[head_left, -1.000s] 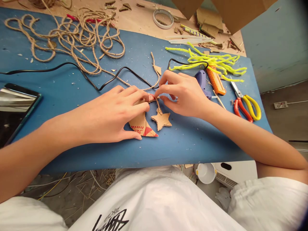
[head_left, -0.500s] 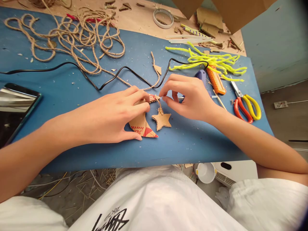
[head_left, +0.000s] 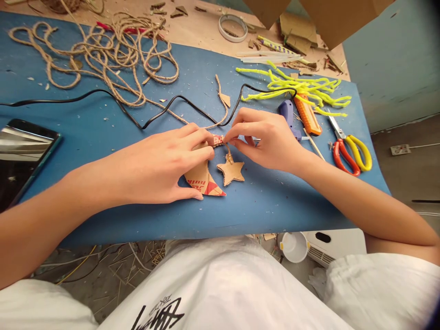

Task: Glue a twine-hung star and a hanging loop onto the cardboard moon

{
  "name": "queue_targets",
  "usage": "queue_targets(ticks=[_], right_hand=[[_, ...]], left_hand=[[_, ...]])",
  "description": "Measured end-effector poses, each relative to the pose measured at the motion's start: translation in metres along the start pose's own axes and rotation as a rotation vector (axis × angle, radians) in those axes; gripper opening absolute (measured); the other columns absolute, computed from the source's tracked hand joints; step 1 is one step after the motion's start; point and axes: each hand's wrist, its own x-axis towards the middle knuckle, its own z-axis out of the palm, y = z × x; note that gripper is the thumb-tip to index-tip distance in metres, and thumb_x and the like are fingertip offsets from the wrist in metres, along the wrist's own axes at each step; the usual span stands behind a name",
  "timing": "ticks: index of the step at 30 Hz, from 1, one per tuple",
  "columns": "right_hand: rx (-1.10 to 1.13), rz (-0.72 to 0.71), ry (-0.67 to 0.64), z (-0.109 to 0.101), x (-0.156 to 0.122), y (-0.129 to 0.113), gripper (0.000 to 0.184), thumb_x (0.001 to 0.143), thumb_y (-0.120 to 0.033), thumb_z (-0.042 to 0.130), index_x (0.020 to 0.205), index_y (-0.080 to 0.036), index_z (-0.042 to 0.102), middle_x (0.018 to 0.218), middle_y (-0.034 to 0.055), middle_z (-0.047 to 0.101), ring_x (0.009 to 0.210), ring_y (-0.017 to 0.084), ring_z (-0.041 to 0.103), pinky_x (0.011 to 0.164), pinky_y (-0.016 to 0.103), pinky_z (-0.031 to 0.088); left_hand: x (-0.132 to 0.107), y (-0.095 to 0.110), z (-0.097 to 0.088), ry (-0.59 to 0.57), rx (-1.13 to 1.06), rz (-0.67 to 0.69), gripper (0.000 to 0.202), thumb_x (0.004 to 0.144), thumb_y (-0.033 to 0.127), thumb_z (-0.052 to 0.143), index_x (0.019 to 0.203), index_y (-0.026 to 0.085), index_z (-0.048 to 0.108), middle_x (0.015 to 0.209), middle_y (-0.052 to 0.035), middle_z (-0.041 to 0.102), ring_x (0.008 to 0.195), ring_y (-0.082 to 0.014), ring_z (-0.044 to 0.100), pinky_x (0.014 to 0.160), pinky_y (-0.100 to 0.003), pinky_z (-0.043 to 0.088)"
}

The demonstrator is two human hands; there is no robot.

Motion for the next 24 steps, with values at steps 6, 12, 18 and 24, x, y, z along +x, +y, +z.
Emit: queue_targets(ticks=[6, 12, 18, 24], right_hand=[[-0.356, -0.018, 0.136, -0.065, -0.019, 0.058, 0.024, 0.114, -0.023, 0.066, 0.115, -0.034, 0.088, 0.110, 0.0065, 0.084, 0.088, 0.021, 0.073, 0.086, 0.044, 0.053], [-0.225, -0.130, -0.160, -0.114, -0.032, 0.119, 0.040, 0.114, -0.026, 0.061, 0.130, -0.044, 0.092, 0.134, 0.0043, 0.088, 0.119, 0.025, 0.074, 0.101, 0.052, 0.055], [-0.171, -0.131, -0.377, -0.103, -0.025, 0.122, 0.052, 0.103, -0.011, 0.058, 0.133, -0.036, 0.092, 0.141, 0.0086, 0.085, 0.124, 0.030, 0.074, 0.104, 0.053, 0.058], [-0.053, -0.109, -0.336, -0.101, -0.032, 0.121, 0.048, 0.098, -0.008, 0.063, 0.131, -0.036, 0.084, 0.133, 0.0081, 0.085, 0.125, 0.031, 0.077, 0.107, 0.051, 0.058]], left_hand=[[0.001, 0.002, -0.004, -0.001, 0.014, 0.025, 0.056, 0.096, 0.053, 0.092, 0.138, 0.021, 0.073, 0.180, -0.0172, 0.059, 0.160, -0.0436, 0.061, 0.128, -0.061, 0.057], [0.003, -0.001, -0.001, 0.098, -0.017, -0.056, 0.070, 0.112, 0.077, 0.067, 0.156, 0.023, 0.069, 0.167, -0.0177, 0.069, 0.150, -0.0428, 0.066, 0.124, -0.060, 0.051], [0.007, -0.027, 0.011, 0.151, -0.057, -0.104, 0.057, 0.125, 0.066, 0.041, 0.143, 0.022, 0.072, 0.158, -0.0148, 0.074, 0.144, -0.0361, 0.067, 0.119, -0.054, 0.050], [0.009, -0.032, 0.016, 0.179, -0.090, -0.118, 0.062, 0.117, 0.071, 0.061, 0.152, 0.020, 0.067, 0.169, -0.0174, 0.068, 0.161, -0.0387, 0.060, 0.135, -0.058, 0.044]])
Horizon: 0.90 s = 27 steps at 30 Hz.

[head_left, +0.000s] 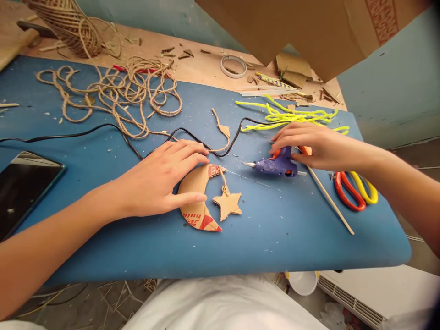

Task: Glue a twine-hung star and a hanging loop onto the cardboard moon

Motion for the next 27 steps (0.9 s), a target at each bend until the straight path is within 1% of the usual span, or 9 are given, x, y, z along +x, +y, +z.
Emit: queue_targets(ticks=[2, 5, 8, 10, 11, 14, 18, 22, 27], right_hand=[[0.082, 0.024, 0.052, -0.002, -0.001, -0.008, 0.049, 0.098, -0.009, 0.066, 0.135, -0.037, 0.080, 0.129, 0.0064, 0.086, 0.119, 0.029, 0.079, 0.104, 0.049, 0.057], [0.232, 0.061, 0.096, -0.002, 0.005, -0.025, 0.040, 0.098, -0.019, 0.077, 0.135, -0.036, 0.076, 0.120, 0.0036, 0.085, 0.100, 0.025, 0.078, 0.087, 0.042, 0.058], [0.398, 0.092, 0.157, 0.002, 0.018, -0.039, 0.021, 0.101, -0.029, 0.081, 0.121, -0.032, 0.076, 0.104, 0.0004, 0.079, 0.084, 0.021, 0.070, 0.075, 0.038, 0.053], [0.448, 0.086, 0.200, 0.006, 0.030, -0.045, 0.004, 0.104, -0.028, 0.076, 0.108, -0.029, 0.074, 0.096, 0.0004, 0.074, 0.083, 0.022, 0.065, 0.075, 0.038, 0.049], [0.448, 0.072, 0.204, 0.008, 0.035, -0.046, 0.003, 0.104, -0.026, 0.074, 0.102, -0.027, 0.072, 0.095, 0.0012, 0.071, 0.084, 0.022, 0.062, 0.077, 0.039, 0.047], [0.426, 0.039, 0.185, 0.012, 0.048, -0.049, 0.012, 0.099, -0.020, 0.074, 0.091, -0.024, 0.066, 0.095, 0.0020, 0.066, 0.083, 0.020, 0.056, 0.076, 0.039, 0.044], [0.449, 0.161, 0.204, 0.019, 0.054, -0.049, 0.019, 0.090, -0.019, 0.083, 0.089, -0.026, 0.065, 0.087, -0.0012, 0.065, 0.074, 0.018, 0.054, 0.068, 0.037, 0.043], [0.396, 0.250, 0.251, 0.028, 0.058, -0.051, 0.027, 0.083, -0.021, 0.086, 0.082, -0.026, 0.060, 0.078, -0.0026, 0.059, 0.073, 0.018, 0.050, 0.069, 0.038, 0.040], [0.341, 0.349, 0.268, 0.034, 0.066, -0.063, 0.026, 0.075, -0.021, 0.078, 0.090, -0.027, 0.058, 0.077, -0.0034, 0.058, 0.071, 0.018, 0.046, 0.069, 0.038, 0.039]], left_hand=[[-0.001, 0.002, -0.001, -0.017, 0.001, -0.006, 0.074, 0.109, 0.076, 0.072, 0.156, 0.020, 0.065, 0.172, -0.0190, 0.065, 0.163, -0.0410, 0.058, 0.136, -0.060, 0.044], [-0.003, 0.001, -0.004, -0.038, 0.000, -0.015, 0.085, 0.104, 0.080, 0.077, 0.163, 0.020, 0.060, 0.176, -0.0199, 0.062, 0.166, -0.0422, 0.056, 0.139, -0.061, 0.043], [-0.006, -0.002, -0.005, -0.055, 0.005, -0.014, 0.085, 0.105, 0.074, 0.078, 0.168, 0.021, 0.056, 0.182, -0.0200, 0.057, 0.170, -0.0427, 0.053, 0.141, -0.062, 0.043], [-0.007, -0.004, -0.005, -0.056, 0.021, -0.021, 0.082, 0.106, 0.069, 0.077, 0.170, 0.021, 0.055, 0.186, -0.0193, 0.052, 0.173, -0.0433, 0.050, 0.142, -0.064, 0.042], [-0.007, -0.004, -0.005, -0.057, 0.029, -0.025, 0.082, 0.107, 0.068, 0.076, 0.171, 0.022, 0.054, 0.188, -0.0189, 0.051, 0.174, -0.0439, 0.049, 0.142, -0.066, 0.041], [-0.007, -0.004, -0.003, -0.063, 0.037, -0.029, 0.083, 0.107, 0.068, 0.075, 0.173, 0.022, 0.052, 0.190, -0.0185, 0.048, 0.175, -0.0453, 0.048, 0.143, -0.069, 0.040], [-0.006, -0.001, -0.001, -0.035, 0.032, -0.020, 0.078, 0.106, 0.063, 0.074, 0.170, 0.022, 0.054, 0.188, -0.0186, 0.051, 0.174, -0.0444, 0.049, 0.142, -0.065, 0.042], [-0.005, 0.000, 0.001, -0.021, 0.048, 0.000, 0.077, 0.107, 0.060, 0.073, 0.170, 0.020, 0.055, 0.187, -0.0200, 0.052, 0.172, -0.0458, 0.050, 0.140, -0.066, 0.042], [-0.006, 0.000, 0.002, -0.020, 0.061, 0.008, 0.079, 0.108, 0.061, 0.072, 0.172, 0.019, 0.053, 0.188, -0.0207, 0.050, 0.175, -0.0453, 0.048, 0.142, -0.066, 0.040]])
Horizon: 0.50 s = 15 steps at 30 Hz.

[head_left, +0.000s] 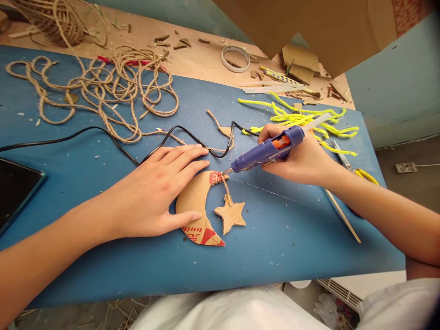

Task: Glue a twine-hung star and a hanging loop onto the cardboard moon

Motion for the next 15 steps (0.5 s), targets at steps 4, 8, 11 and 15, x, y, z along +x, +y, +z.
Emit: queue_targets(ticks=[4, 8, 11, 15], right_hand=[[0.052, 0.049, 0.056, 0.007, 0.002, -0.003, 0.032, 0.072, -0.022, 0.077, 0.097, -0.028, 0.058, 0.082, -0.0033, 0.061, 0.070, 0.019, 0.049, 0.068, 0.038, 0.039], [0.061, 0.076, 0.060, 0.011, 0.001, 0.004, 0.037, 0.074, -0.019, 0.077, 0.101, -0.029, 0.055, 0.085, -0.0023, 0.060, 0.072, 0.020, 0.050, 0.070, 0.039, 0.041], [0.062, 0.065, 0.038, 0.014, -0.002, 0.010, 0.035, 0.078, -0.019, 0.078, 0.104, -0.029, 0.057, 0.090, -0.0002, 0.062, 0.076, 0.021, 0.053, 0.074, 0.041, 0.044], [0.060, 0.038, 0.040, 0.018, -0.006, 0.016, 0.035, 0.080, -0.019, 0.078, 0.108, -0.029, 0.060, 0.094, 0.0010, 0.065, 0.079, 0.023, 0.055, 0.076, 0.041, 0.045]], left_hand=[[-0.001, 0.001, 0.001, -0.007, 0.001, 0.006, 0.090, 0.111, 0.064, 0.069, 0.183, 0.019, 0.042, 0.189, -0.0217, 0.050, 0.175, -0.0453, 0.048, 0.143, -0.065, 0.039], [-0.003, 0.002, 0.004, -0.003, 0.012, -0.012, 0.098, 0.112, 0.063, 0.067, 0.191, 0.016, 0.031, 0.190, -0.0237, 0.048, 0.176, -0.0474, 0.047, 0.146, -0.065, 0.037], [-0.004, 0.003, 0.005, -0.012, 0.020, -0.011, 0.102, 0.112, 0.065, 0.066, 0.192, 0.016, 0.027, 0.192, -0.0237, 0.046, 0.177, -0.0477, 0.045, 0.146, -0.064, 0.036], [-0.005, 0.003, 0.005, -0.037, 0.065, -0.013, 0.102, 0.115, 0.067, 0.059, 0.194, 0.013, 0.022, 0.194, -0.0242, 0.041, 0.181, -0.0457, 0.041, 0.148, -0.061, 0.032]])
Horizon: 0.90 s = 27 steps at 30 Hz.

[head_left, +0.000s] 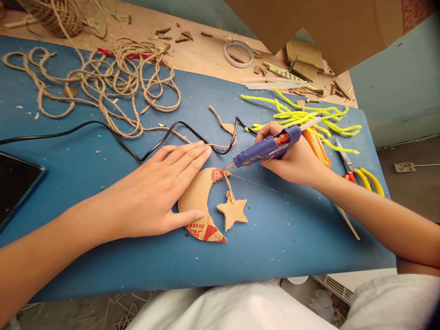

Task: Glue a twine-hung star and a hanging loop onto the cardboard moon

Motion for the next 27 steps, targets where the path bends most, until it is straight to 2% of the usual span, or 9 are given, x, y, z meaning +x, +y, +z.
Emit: queue_targets(ticks=[6, 16, 22, 27], right_hand=[[-0.007, -0.001, -0.015, -0.0024, -0.0018, 0.0015, 0.037, 0.079, -0.019, 0.076, 0.113, -0.028, 0.063, 0.106, 0.0041, 0.072, 0.088, 0.026, 0.063, 0.085, 0.043, 0.050], [-0.043, 0.024, -0.016, -0.0032, -0.0022, 0.0016, 0.038, 0.079, -0.020, 0.076, 0.113, -0.028, 0.061, 0.095, 0.0013, 0.068, 0.079, 0.025, 0.060, 0.077, 0.042, 0.048], [-0.079, 0.019, -0.010, -0.0033, -0.0022, 0.0008, 0.037, 0.079, -0.021, 0.075, 0.111, -0.030, 0.060, 0.092, 0.0002, 0.068, 0.078, 0.024, 0.058, 0.076, 0.042, 0.047], [-0.097, 0.024, -0.014, -0.0043, -0.0043, 0.0022, 0.037, 0.079, -0.022, 0.075, 0.112, -0.029, 0.060, 0.093, 0.0012, 0.069, 0.080, 0.025, 0.060, 0.078, 0.042, 0.048]], left_hand=[[-0.0006, -0.0005, 0.0013, -0.010, 0.019, 0.007, 0.104, 0.116, 0.069, 0.057, 0.194, 0.013, 0.018, 0.196, -0.0238, 0.039, 0.180, -0.0463, 0.041, 0.148, -0.060, 0.032], [0.0020, -0.0001, -0.0067, -0.065, -0.019, -0.004, 0.106, 0.115, 0.069, 0.061, 0.195, 0.014, 0.019, 0.196, -0.0230, 0.038, 0.181, -0.0468, 0.039, 0.150, -0.061, 0.031], [0.0011, -0.0001, -0.0065, -0.059, 0.020, 0.017, 0.104, 0.117, 0.068, 0.058, 0.193, 0.008, 0.021, 0.196, -0.0256, 0.037, 0.182, -0.0458, 0.038, 0.150, -0.060, 0.030], [0.0011, 0.0003, -0.0065, -0.062, -0.008, 0.004, 0.106, 0.115, 0.067, 0.063, 0.195, 0.012, 0.019, 0.197, -0.0236, 0.037, 0.182, -0.0467, 0.039, 0.150, -0.060, 0.031]])
